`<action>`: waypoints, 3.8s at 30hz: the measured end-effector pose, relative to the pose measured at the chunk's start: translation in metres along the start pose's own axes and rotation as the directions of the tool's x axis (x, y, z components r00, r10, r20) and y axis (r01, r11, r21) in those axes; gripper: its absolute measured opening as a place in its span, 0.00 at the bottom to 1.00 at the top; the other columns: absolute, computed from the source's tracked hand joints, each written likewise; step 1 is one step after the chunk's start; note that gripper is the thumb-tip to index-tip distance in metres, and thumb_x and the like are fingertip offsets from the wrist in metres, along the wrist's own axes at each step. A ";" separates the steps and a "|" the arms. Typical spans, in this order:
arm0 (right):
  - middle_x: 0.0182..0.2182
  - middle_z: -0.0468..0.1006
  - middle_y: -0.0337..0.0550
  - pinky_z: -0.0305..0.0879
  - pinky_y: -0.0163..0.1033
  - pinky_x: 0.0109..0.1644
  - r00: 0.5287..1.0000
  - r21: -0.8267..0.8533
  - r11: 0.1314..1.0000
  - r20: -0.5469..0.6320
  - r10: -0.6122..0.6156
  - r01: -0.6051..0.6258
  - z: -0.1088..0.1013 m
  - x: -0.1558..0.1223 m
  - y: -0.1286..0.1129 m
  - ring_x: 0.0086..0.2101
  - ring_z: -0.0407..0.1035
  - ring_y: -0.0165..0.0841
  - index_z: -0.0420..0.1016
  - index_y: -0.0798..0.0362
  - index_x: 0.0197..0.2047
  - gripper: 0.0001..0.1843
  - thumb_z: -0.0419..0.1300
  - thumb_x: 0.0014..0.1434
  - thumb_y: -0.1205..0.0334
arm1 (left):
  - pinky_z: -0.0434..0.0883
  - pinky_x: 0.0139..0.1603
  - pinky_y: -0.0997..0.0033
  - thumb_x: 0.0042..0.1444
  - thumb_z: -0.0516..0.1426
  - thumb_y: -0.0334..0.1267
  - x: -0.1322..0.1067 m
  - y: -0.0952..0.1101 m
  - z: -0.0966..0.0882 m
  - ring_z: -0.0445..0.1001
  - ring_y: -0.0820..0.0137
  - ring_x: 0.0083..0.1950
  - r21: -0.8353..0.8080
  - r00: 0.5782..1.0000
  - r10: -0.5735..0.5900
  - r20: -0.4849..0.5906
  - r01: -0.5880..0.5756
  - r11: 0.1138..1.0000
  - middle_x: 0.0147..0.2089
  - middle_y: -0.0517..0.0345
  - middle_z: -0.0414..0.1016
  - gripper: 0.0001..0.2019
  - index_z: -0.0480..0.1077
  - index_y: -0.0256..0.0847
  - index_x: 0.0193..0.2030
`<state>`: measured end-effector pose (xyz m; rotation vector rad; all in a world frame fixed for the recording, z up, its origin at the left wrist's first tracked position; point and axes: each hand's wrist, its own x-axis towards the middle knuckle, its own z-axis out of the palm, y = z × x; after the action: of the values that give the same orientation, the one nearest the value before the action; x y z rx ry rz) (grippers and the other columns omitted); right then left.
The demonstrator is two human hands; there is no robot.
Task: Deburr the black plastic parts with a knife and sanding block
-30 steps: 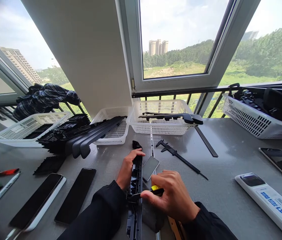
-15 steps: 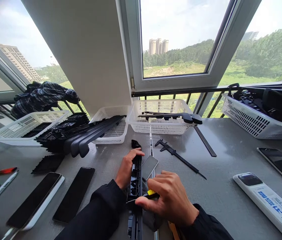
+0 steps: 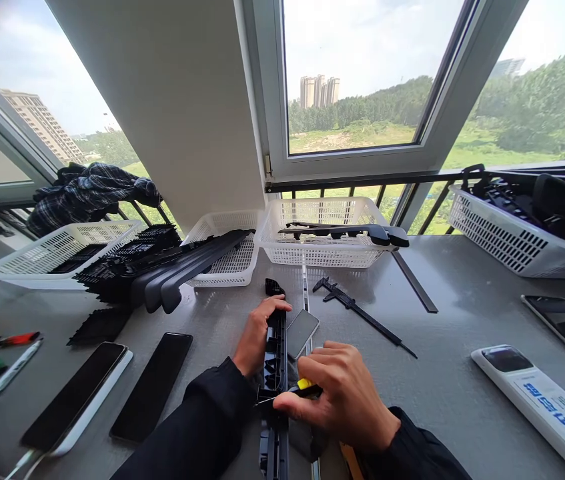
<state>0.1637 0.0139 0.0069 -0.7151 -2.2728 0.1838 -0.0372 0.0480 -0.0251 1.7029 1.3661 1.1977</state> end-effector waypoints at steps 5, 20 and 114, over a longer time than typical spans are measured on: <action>0.16 0.60 0.32 0.49 0.37 0.31 0.998 0.041 0.998 -0.011 0.055 -0.054 0.004 -0.002 0.003 0.20 0.54 0.25 0.56 0.51 0.22 0.39 0.45 0.76 0.32 | 0.67 0.70 0.54 0.60 0.53 0.28 0.000 0.000 0.002 0.74 0.57 0.68 0.015 1.000 0.027 0.010 -0.027 1.000 0.52 0.49 0.84 0.15 0.80 0.44 0.44; 0.15 0.61 0.32 0.47 0.37 0.30 0.999 -0.017 0.998 -0.007 0.053 -0.054 0.003 -0.001 0.003 0.19 0.55 0.26 0.56 0.51 0.20 0.39 0.47 0.76 0.32 | 0.67 0.71 0.56 0.61 0.51 0.28 0.000 0.000 0.002 0.74 0.59 0.68 0.036 0.999 0.029 0.014 -0.030 0.999 0.53 0.49 0.84 0.15 0.79 0.43 0.45; 0.29 0.82 0.39 0.59 0.39 0.40 0.933 0.017 0.960 0.240 0.267 -0.279 0.016 -0.001 0.015 0.33 0.76 0.36 0.85 0.48 0.40 0.08 0.63 0.67 0.63 | 0.73 0.25 0.71 0.62 0.57 0.66 -0.003 0.055 -0.016 0.74 0.71 0.26 -0.711 0.766 -0.377 -0.521 -0.145 0.688 0.33 0.61 0.76 0.26 0.68 0.42 0.41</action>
<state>0.1599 0.0271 -0.0103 -1.0292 -2.3719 0.4798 -0.0313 0.0301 0.0296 0.6159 1.0678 2.0084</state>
